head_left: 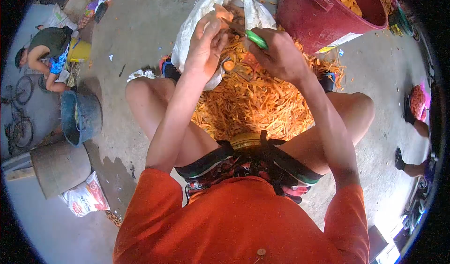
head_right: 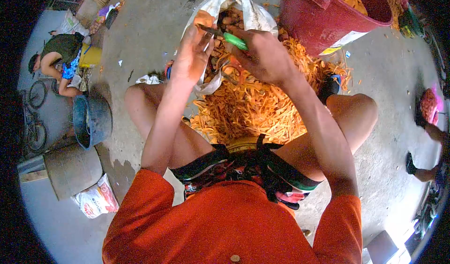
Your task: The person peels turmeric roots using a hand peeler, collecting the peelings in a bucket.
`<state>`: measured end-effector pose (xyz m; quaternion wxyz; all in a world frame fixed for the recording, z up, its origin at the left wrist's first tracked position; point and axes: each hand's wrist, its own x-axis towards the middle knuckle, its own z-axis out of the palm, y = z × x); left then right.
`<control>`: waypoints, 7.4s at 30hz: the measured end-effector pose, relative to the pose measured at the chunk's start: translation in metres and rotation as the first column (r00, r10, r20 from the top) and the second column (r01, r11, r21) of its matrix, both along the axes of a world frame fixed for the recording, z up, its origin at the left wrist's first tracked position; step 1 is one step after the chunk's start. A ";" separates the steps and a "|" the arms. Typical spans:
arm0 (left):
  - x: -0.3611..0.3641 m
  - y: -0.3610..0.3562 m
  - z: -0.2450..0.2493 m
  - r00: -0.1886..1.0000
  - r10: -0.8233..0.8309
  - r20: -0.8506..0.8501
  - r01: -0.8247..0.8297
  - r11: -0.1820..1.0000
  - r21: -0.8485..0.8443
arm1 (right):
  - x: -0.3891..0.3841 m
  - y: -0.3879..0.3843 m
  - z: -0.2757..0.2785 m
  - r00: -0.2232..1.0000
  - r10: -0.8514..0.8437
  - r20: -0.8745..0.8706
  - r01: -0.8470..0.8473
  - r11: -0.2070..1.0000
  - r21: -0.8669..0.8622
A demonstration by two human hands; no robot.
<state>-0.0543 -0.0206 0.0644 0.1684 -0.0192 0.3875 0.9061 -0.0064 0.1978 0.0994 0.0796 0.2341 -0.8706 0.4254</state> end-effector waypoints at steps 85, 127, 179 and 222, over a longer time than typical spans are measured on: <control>0.006 0.006 0.016 0.841 -0.054 -0.539 -0.155 0.930 -0.334 | 0.003 0.011 0.009 0.969 0.236 -0.078 -0.222 0.962 0.156; 0.007 0.006 0.010 0.826 -0.105 -0.554 -0.032 0.972 -0.232 | -0.013 0.016 -0.012 0.990 -0.013 -0.137 0.033 0.989 0.147; 0.015 -0.001 0.015 0.762 -0.389 -0.518 0.202 0.902 -0.381 | -0.026 0.048 0.014 0.937 0.349 0.021 -0.272 0.766 -0.582; 0.024 0.015 0.024 0.818 -0.219 -0.532 0.090 0.962 -0.258 | -0.017 0.034 0.032 0.967 0.221 -0.129 -0.256 0.839 -0.479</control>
